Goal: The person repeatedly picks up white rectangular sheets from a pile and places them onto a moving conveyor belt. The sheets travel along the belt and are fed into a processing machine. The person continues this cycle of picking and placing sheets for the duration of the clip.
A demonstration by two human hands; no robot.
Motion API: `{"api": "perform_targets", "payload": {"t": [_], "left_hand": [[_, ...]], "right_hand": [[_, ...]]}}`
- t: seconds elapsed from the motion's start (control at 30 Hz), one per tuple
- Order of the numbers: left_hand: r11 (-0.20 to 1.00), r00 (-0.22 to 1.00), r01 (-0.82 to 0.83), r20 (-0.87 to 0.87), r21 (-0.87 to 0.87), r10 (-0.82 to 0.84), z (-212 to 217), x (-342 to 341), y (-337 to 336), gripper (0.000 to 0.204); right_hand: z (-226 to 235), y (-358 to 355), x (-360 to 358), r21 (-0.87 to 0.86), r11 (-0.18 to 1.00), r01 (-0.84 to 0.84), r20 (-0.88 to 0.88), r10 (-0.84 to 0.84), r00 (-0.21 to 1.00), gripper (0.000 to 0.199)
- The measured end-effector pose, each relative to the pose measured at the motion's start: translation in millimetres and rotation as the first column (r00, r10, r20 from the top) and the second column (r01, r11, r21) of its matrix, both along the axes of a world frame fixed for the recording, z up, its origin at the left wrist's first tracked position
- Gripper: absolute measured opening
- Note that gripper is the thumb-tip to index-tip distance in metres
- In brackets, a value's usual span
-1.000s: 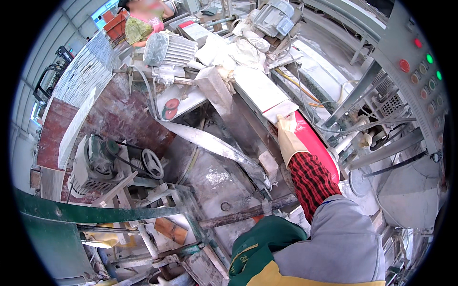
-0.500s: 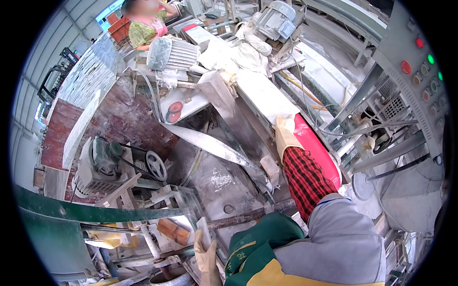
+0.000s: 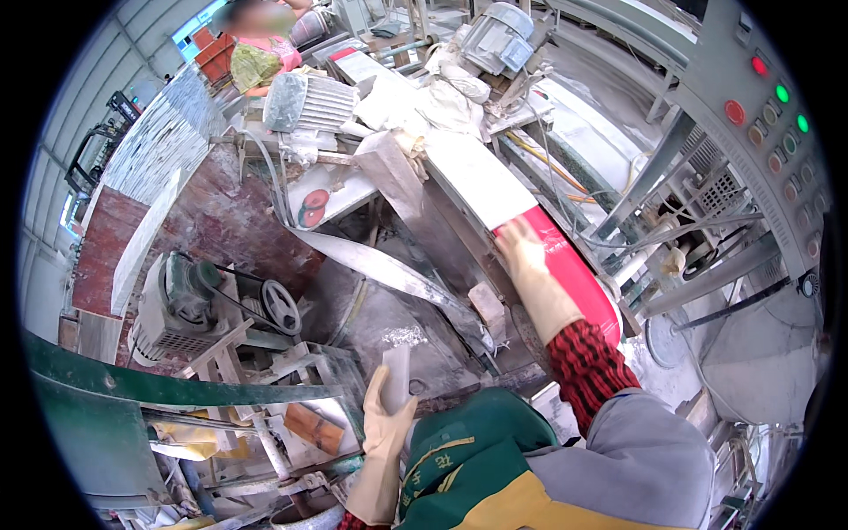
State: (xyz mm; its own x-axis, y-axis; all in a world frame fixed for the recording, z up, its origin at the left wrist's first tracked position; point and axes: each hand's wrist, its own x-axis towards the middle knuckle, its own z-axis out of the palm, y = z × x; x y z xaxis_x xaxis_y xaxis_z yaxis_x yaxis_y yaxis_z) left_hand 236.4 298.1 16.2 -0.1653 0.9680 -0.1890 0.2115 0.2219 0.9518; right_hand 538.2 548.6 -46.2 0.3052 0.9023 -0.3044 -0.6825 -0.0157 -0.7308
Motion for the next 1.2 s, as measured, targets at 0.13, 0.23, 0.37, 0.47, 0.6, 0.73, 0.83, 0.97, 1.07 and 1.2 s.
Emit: {"api": "perform_targets", "payload": {"t": [0.13, 0.23, 0.37, 0.47, 0.6, 0.73, 0.83, 0.97, 1.07, 1.2], "left_hand": [[0.963, 0.929, 0.191, -0.352, 0.191, -0.115, 21.3, 35.2, 44.7, 0.074], [0.890, 0.849, 0.348, -0.502, 0.296, -0.165, 44.2, 62.6, 63.6, 0.072], [0.764, 0.748, 0.553, -0.602, 0.332, -0.280, 63.1, 69.5, 65.0, 0.074], [0.782, 0.780, 0.543, -0.527, 0.304, -0.337, 51.3, 48.0, 55.9, 0.071], [0.916, 0.825, 0.365, -0.514, 0.164, -0.236, 12.6, -10.5, 34.4, 0.067], [0.991, 0.884, 0.131, -0.450, -0.023, -0.128, -20.0, -73.6, -10.8, 0.063], [0.978, 0.974, -0.111, -0.214, -0.179, 0.071, -39.7, -110.8, -53.0, 0.067], [0.929, 0.952, -0.306, -0.094, -0.210, 0.292, -61.7, -147.0, -98.5, 0.064], [0.884, 0.905, -0.424, -0.055, -0.197, 0.422, -64.4, -157.5, -127.0, 0.052], [0.847, 0.858, -0.504, 0.016, -0.168, 0.513, -45.6, -160.3, -171.4, 0.044]], "right_hand": [[51.2, -115.7, -71.0, -0.297, 0.733, -0.612, 0.127, 0.666, 0.735, 0.050], [70.6, -173.2, -112.5, 0.026, 0.803, -0.595, 0.026, 0.595, 0.804, 0.069], [56.0, -145.9, -87.2, 0.287, 0.926, -0.246, 0.168, 0.204, 0.964, 0.071], [32.2, -82.9, -42.8, 0.101, 0.991, 0.086, 0.291, -0.112, 0.950, 0.081], [-1.9, -17.2, 9.7, -0.071, 0.970, 0.231, 0.283, -0.202, 0.938, 0.087], [-41.2, 20.3, 27.1, -0.027, 0.946, 0.322, 0.368, -0.290, 0.883, 0.088], [-58.7, 35.8, 24.9, 0.003, 0.914, 0.405, 0.384, -0.375, 0.844, 0.086], [-52.7, 35.2, 28.6, -0.139, 0.936, 0.323, 0.538, -0.202, 0.818, 0.091], [-35.8, 19.7, 51.8, -0.321, 0.947, 0.007, 0.341, 0.109, 0.934, 0.064], [-23.6, 5.7, 79.7, -0.303, 0.934, -0.187, 0.353, 0.292, 0.889, 0.048]]}}
